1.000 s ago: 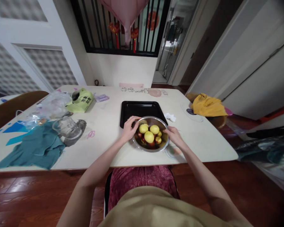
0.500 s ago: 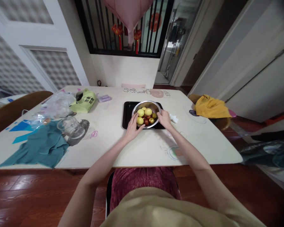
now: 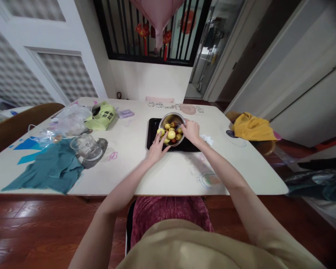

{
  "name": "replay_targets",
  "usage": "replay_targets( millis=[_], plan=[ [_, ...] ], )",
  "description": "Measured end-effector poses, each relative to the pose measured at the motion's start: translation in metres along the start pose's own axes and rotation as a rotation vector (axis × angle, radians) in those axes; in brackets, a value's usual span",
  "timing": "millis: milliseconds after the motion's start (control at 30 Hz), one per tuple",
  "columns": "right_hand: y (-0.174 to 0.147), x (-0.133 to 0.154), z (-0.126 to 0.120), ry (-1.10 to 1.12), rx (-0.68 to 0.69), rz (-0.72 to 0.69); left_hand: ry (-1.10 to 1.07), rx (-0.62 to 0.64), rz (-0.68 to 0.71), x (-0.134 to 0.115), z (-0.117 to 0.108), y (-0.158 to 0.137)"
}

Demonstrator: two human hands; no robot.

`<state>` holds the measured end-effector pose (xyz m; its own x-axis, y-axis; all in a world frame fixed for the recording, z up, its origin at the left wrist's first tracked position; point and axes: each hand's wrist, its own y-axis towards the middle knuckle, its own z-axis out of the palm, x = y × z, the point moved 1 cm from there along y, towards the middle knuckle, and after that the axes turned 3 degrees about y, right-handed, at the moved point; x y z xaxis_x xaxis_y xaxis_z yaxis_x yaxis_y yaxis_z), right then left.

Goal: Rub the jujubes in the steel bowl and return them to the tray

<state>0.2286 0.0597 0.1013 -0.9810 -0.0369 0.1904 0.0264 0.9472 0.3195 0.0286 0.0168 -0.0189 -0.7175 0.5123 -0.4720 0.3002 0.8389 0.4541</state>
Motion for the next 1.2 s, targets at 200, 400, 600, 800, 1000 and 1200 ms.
replay_targets(
  millis=[200,400,600,800,1000,1200],
  plan=[
    [0.005,0.001,-0.009,0.066,-0.051,-0.027,0.018,-0.001,0.016,0.0,0.001,-0.001],
    [0.007,0.001,-0.019,0.088,-0.088,-0.055,-0.035,0.002,0.064,0.001,0.005,-0.001],
    [0.0,-0.001,-0.032,0.053,-0.081,-0.046,-0.037,-0.005,0.076,0.0,0.005,-0.001],
    [-0.011,-0.01,-0.042,0.003,-0.06,-0.035,-0.002,0.003,0.081,-0.003,0.004,-0.001],
    [-0.027,-0.033,-0.056,-0.008,-0.142,0.041,-0.048,-0.006,0.074,-0.005,0.003,-0.003],
    [-0.055,-0.075,-0.072,0.344,-0.22,-0.015,-0.261,-0.079,0.038,-0.017,-0.001,-0.005]
  ],
)
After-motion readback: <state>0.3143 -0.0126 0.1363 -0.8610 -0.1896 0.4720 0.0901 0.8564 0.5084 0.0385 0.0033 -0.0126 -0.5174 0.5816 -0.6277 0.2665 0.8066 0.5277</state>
